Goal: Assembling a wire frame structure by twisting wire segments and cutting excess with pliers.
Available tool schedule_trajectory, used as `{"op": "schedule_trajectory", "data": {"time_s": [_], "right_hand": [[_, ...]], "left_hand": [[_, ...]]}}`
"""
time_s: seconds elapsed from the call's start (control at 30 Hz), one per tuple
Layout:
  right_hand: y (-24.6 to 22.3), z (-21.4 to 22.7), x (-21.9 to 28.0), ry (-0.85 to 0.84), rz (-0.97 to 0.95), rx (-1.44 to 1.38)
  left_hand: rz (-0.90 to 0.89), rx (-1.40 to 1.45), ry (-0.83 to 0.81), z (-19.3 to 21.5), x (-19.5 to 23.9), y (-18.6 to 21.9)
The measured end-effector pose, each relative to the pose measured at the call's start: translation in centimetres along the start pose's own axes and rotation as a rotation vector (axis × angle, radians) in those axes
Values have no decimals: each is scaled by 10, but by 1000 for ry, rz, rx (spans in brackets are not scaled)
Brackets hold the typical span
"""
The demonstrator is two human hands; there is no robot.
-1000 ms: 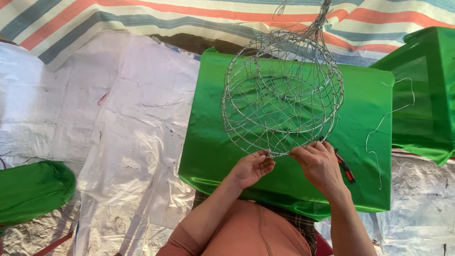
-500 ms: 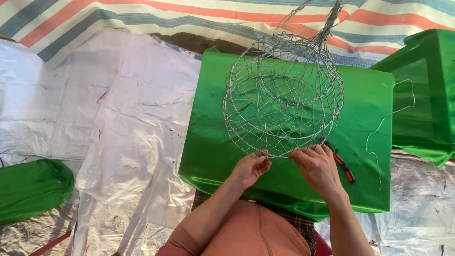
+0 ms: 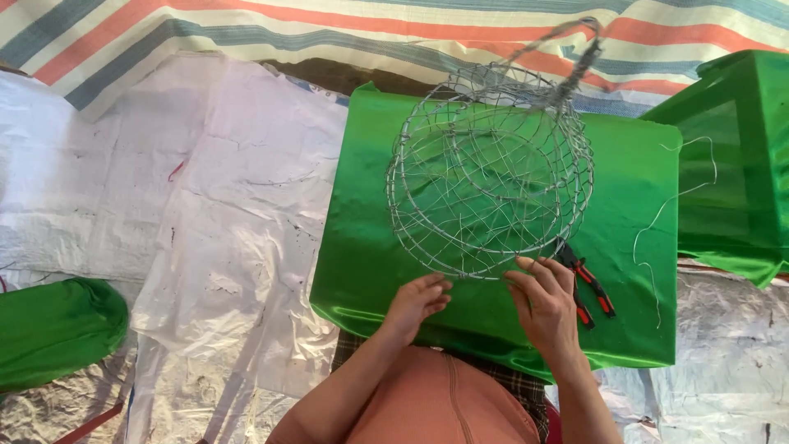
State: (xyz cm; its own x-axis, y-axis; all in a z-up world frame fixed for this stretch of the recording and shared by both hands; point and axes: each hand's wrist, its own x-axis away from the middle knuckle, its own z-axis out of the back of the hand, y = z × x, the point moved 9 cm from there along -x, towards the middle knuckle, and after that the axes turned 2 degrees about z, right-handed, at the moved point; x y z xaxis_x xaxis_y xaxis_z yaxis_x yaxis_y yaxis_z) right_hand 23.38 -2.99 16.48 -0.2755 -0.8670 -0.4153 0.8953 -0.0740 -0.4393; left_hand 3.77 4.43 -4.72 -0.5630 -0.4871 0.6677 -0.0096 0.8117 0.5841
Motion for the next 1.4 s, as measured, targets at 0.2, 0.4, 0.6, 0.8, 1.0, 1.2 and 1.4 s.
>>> {"op": "schedule_trajectory", "data": {"time_s": [0.2,0.4,0.6,0.8,1.0,1.2,1.4], "right_hand": [[1,-2,7,2,-73,11],[-3,-3,10,8,-74,42],[3,-7,15,22,-36,80],[3,-16,11,8,5,128],[12,-29,16,-11,7,121],[14,-32,17,-27,22,150],[14,-32,15,-46,-15,129]], "left_hand": [[-454,-180,108,-7,46,61],[-499,-141,-92,-53,41,80],[-484,-140,-172,-60,12,71],[-598,-157,-132,-43,-16,50],[-773,-222,-90,-48,13,74],[-919,-355,34,-55,36,92],[-942,-447,167,-63,51,102]]}}
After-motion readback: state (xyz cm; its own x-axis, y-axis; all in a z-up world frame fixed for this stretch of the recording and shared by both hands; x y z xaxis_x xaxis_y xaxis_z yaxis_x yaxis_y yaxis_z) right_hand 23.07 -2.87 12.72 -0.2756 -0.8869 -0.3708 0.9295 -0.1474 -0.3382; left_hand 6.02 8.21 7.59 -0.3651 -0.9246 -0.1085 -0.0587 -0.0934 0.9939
